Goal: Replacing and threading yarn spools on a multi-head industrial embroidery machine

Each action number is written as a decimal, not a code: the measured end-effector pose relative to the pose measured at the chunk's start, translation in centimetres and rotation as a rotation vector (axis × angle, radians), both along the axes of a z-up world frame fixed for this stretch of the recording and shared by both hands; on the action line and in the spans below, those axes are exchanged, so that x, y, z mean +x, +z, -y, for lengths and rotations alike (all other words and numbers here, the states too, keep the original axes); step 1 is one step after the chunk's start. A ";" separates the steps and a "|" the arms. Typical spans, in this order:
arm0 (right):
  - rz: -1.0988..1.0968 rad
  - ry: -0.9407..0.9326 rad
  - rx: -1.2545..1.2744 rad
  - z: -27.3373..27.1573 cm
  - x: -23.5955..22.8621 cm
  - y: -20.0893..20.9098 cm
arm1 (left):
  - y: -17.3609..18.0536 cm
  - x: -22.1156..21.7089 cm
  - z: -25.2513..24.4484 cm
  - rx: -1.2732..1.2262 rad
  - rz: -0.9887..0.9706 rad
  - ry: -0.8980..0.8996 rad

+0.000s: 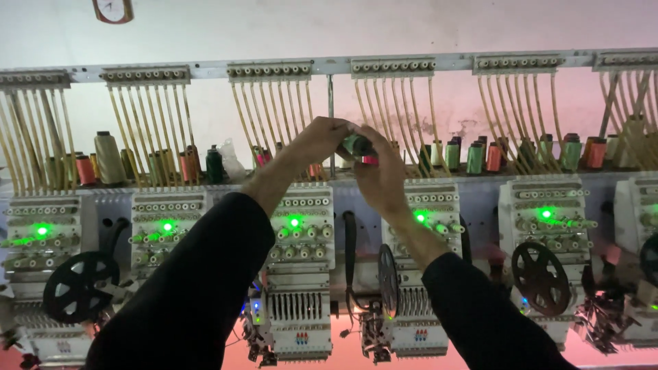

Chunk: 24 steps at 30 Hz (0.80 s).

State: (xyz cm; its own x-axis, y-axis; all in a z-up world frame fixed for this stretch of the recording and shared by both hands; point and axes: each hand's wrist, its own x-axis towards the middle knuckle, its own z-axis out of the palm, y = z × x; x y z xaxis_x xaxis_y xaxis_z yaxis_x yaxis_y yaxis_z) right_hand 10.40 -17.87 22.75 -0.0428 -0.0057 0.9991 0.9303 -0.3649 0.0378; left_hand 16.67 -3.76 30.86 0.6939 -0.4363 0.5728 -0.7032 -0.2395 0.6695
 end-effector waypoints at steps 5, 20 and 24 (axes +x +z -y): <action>-0.403 0.219 0.523 0.6 -1.2 -1.1 | -1.8 -0.7 -0.6 -0.130 -0.098 0.098; -1.276 0.011 0.167 9.4 -10.0 -5.4 | -5.0 1.0 -4.9 -0.254 -0.403 0.055; -1.375 0.113 -0.005 10.7 -11.6 -4.3 | -6.0 4.2 -5.5 -0.241 -0.389 0.001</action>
State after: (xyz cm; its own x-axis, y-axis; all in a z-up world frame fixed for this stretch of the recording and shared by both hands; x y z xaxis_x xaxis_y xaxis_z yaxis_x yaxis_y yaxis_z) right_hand -1.20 -28.53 18.44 0.9698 0.0602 0.2365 0.2437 -0.2884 -0.9260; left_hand 20.90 1.79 24.86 0.8778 -0.3216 0.3550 -0.3887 -0.0453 0.9203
